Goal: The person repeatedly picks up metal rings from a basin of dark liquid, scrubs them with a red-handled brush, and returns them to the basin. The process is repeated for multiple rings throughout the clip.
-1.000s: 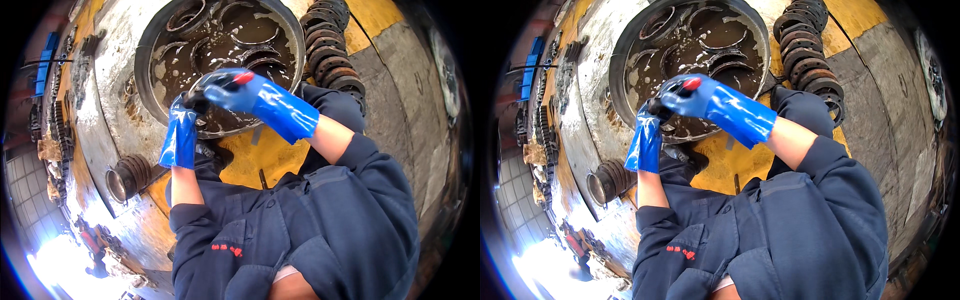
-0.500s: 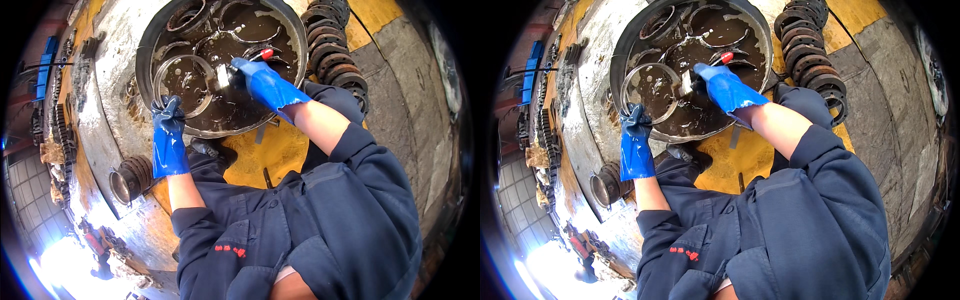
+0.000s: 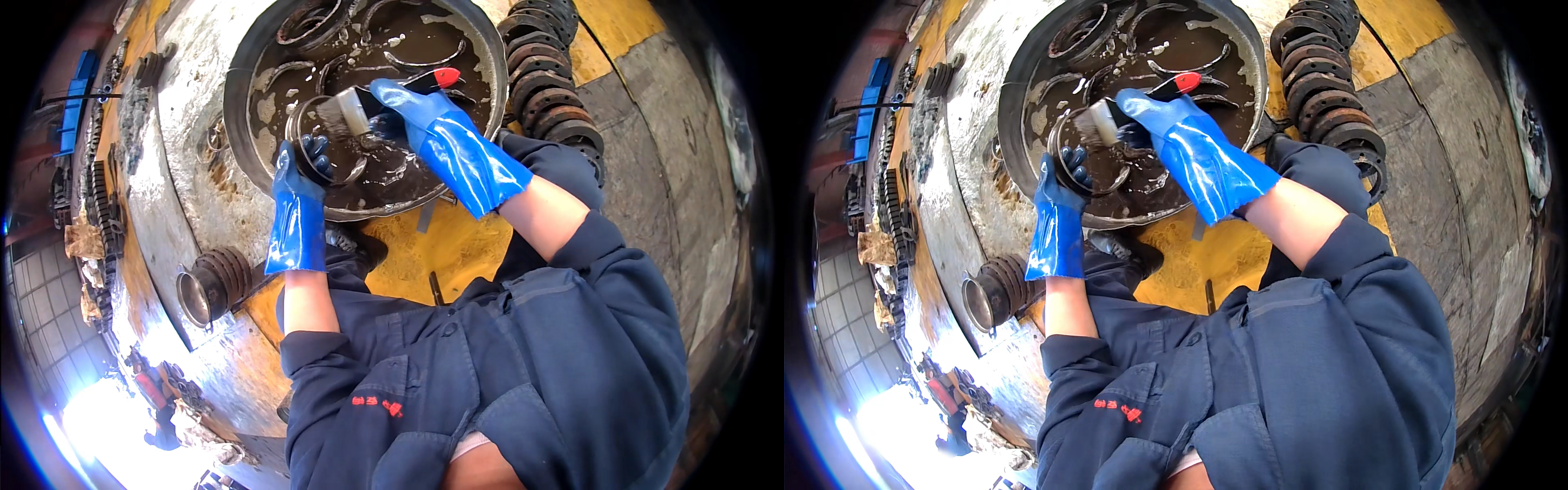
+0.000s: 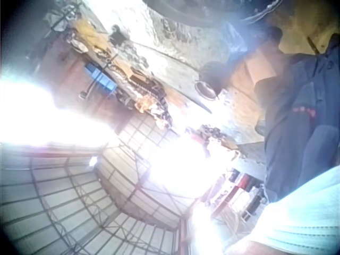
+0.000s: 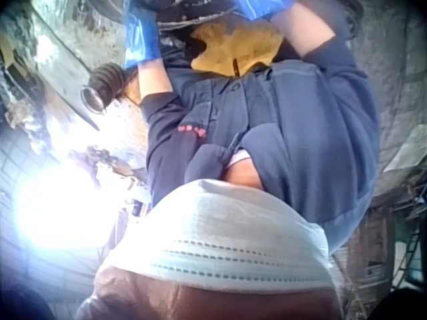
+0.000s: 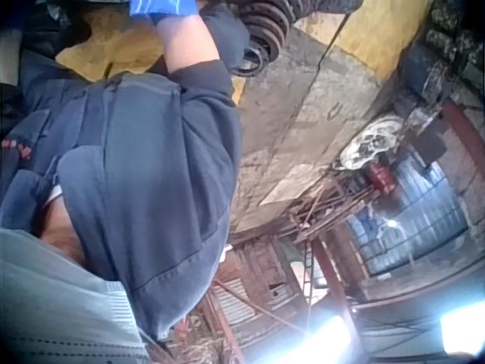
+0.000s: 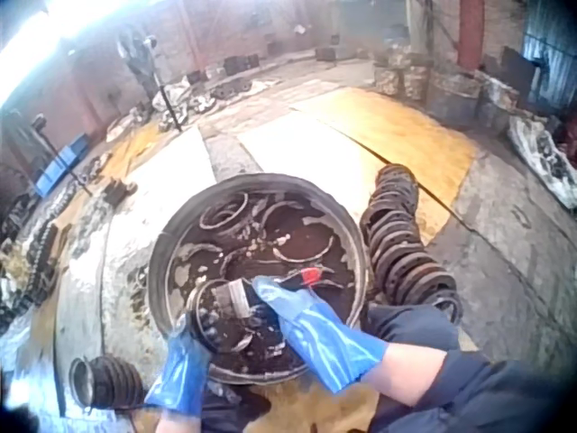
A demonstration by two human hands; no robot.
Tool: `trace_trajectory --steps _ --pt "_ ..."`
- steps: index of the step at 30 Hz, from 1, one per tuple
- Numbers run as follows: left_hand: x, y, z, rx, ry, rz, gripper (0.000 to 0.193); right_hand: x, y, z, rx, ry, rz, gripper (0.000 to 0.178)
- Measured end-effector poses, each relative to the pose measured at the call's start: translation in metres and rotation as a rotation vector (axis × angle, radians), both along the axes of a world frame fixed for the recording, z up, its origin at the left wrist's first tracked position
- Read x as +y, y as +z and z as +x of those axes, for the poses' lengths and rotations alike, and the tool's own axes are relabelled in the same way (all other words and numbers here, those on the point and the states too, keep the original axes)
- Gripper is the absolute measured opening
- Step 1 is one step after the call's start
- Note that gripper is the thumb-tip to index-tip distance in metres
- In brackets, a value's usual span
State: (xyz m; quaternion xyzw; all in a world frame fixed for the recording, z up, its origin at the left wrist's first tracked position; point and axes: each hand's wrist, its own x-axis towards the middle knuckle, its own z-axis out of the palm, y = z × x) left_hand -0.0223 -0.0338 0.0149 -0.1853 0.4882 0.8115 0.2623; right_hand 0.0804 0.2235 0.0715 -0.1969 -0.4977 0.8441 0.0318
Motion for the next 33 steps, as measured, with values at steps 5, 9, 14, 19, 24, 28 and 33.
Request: trace_trajectory --steps 5,9,14,19,24,28,33 --pt "0.017 -0.010 -0.003 0.159 0.004 0.265 0.048 -0.032 0.016 0.000 -0.029 0.079 -0.112 0.043" --pt "0.017 -0.002 -0.010 0.031 -0.018 -0.034 0.059 -0.032 0.023 0.033 -0.109 0.173 0.101 0.054" --pt "0.025 0.013 -0.008 -0.018 0.187 0.084 0.061 -0.016 -0.004 0.042 -0.010 0.276 0.038 0.053" --pt "-0.006 0.012 -0.015 -0.025 0.124 0.110 0.050 -0.002 -0.026 0.013 -0.199 0.341 0.355 0.030" --pt "-0.020 0.015 -0.004 -0.042 0.047 0.188 0.032 -0.008 -0.047 -0.010 -0.035 0.063 0.668 0.023" --pt "-0.022 0.013 0.001 -0.057 -0.002 0.205 0.026 0.000 -0.066 -0.013 -0.193 -0.013 0.541 0.027" --pt "-0.030 0.008 0.006 -0.057 0.003 0.059 0.030 0.003 -0.022 0.002 -0.287 0.162 0.396 0.030"
